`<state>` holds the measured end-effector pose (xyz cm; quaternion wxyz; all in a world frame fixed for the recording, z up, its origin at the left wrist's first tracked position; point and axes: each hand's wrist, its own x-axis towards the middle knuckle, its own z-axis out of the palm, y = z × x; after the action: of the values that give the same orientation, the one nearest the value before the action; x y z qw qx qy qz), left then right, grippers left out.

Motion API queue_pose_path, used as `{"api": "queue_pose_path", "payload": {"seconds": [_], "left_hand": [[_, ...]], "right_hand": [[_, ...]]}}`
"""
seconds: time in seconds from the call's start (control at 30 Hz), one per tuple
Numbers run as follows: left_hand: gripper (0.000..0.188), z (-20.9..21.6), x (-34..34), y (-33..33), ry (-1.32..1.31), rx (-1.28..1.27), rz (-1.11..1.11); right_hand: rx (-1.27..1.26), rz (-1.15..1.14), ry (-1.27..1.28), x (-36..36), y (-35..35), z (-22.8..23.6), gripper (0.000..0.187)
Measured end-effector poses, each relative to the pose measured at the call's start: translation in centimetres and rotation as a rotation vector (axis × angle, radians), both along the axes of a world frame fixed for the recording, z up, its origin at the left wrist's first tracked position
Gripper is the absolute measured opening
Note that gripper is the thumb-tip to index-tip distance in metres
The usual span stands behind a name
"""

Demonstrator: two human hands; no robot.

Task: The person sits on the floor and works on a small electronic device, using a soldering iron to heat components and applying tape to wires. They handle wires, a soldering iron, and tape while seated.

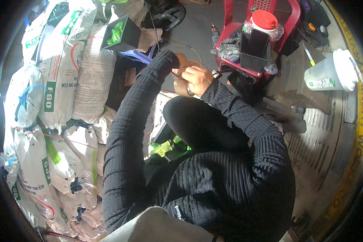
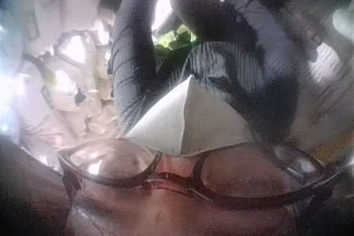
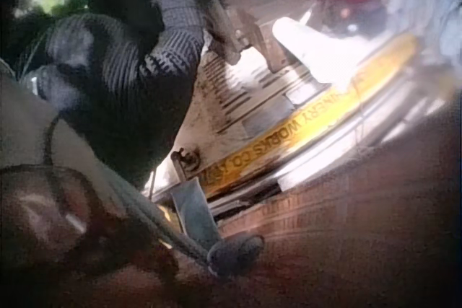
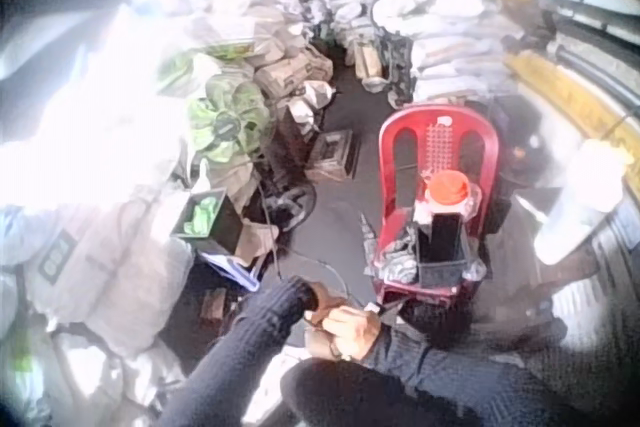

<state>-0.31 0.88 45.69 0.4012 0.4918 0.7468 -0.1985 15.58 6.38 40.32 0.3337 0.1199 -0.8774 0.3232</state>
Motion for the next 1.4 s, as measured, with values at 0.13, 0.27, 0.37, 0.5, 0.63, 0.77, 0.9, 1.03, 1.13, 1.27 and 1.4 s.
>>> {"api": "queue_pose_path", "payload": {"seconds": [0.13, 0.27, 0.37, 0.5, 0.63, 0.77, 0.9, 1.03, 1.13, 1.27, 1.4], "left_hand": [[0.058, -2.0, 0.9, 1.7, -0.124, -0.100, 0.171], [0.082, -3.1, 2.9, 1.4, 0.163, 0.397, 0.382], [0.096, -3.3, 4.3, 1.2, 0.009, 0.775, 0.828], [0.094, -3.2, 8.2, 0.9, -0.040, 1.265, 0.860], [0.080, -2.6, 11.7, -0.8, -0.067, 1.481, 0.793], [0.060, -2.0, 13.4, -4.1, 0.000, 1.597, 0.542], [0.027, -1.7, 15.9, -9.0, -0.452, 1.583, 1.056], [0.022, -2.1, 16.8, -12.8, -0.539, 1.657, 1.175], [0.028, -3.1, 17.1, -14.3, -0.817, 1.762, 1.421], [0.029, -4.6, 17.9, -15.3, -0.526, 1.669, 1.686], [0.026, -4.5, 18.0, -15.9, -0.536, 1.614, 1.517]], "right_hand": [[-0.060, -0.055, -0.080, 0.6, -0.8, -0.9, 0.014], [-0.265, -0.144, -0.140, 2.0, -2.0, -2.6, 0.024], [-0.977, -0.139, -0.341, 3.1, -2.4, -4.0, 0.016], [-1.923, -0.004, -0.526, 3.5, -1.6, -5.3, 0.014], [-2.129, 0.215, -0.604, 3.4, -1.1, -5.5, 0.027], [-1.897, 0.521, -0.265, 3.1, -1.8, -5.5, 0.027], [-2.037, 0.213, -0.500, 1.8, -2.1, -6.1, 0.029], [-1.715, 0.151, -0.714, 0.8, -2.7, -6.0, 0.029], [-1.476, 0.290, -0.389, 0.2, -2.8, -4.8, 0.023], [-1.746, 0.289, -0.717, 0.2, -2.1, -2.6, 0.019], [-1.756, 0.379, -0.821, 0.2, -1.0, -1.3, 0.019]]}}
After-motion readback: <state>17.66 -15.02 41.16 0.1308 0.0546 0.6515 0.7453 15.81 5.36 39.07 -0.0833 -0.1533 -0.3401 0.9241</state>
